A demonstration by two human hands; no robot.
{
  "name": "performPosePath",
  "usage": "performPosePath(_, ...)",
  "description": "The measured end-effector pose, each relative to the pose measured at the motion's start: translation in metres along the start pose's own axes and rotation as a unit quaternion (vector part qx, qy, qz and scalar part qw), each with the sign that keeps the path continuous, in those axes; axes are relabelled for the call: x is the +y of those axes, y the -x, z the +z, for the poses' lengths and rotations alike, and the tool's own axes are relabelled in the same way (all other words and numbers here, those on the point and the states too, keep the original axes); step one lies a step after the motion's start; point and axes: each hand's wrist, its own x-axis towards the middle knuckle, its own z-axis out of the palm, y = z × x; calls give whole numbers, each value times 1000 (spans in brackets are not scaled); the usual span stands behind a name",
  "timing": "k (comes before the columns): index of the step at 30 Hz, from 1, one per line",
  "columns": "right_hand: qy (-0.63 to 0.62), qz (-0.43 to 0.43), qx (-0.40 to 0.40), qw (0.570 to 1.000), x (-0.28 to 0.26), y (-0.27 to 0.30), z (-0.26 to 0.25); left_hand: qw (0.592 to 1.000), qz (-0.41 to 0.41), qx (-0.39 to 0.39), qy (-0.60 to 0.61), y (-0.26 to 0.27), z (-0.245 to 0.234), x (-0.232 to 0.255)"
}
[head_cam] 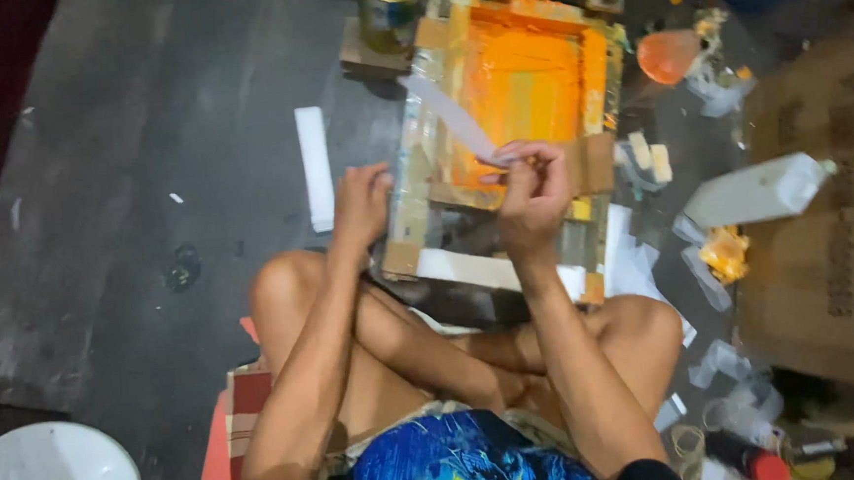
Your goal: The person sits cross-legged on the floor and performs screen printing. They place a white rectangular object under a screen frame, then use a squeegee to spread orange ink across the screen. The person repeats this process with multiple white objects, moving each one into position and pulling the ink through the screen.
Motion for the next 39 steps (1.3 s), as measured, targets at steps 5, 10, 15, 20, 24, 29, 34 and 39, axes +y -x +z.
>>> performPosePath(5,41,-9,-126,991,65,42,66,924,-203,-24,323,-23,-61,-9)
performPosePath(10,71,11,-226,971,98,71,117,941,-212,21,262,-37,-81,-68)
performPosePath(15,109,358,-189,908,195,75,159,920,-268,16,286,-37,-48,-132)
performPosePath(20,108,414,-196,882,238,70,176,946,-269,32,178,-46,-34,-145)
performPosePath(24,132,397,-208,884,265,68,180,917,-388,54,80,-49,-3,-191)
performPosePath(29,186,369,-238,879,294,70,185,916,-401,-10,32,-51,-7,-179)
performPosePath(34,162,366,-236,886,266,66,192,912,-409,-19,20,-48,-10,-167)
performPosePath(39,162,361,-263,880,263,61,192,915,-393,5,90,-56,-8,-169)
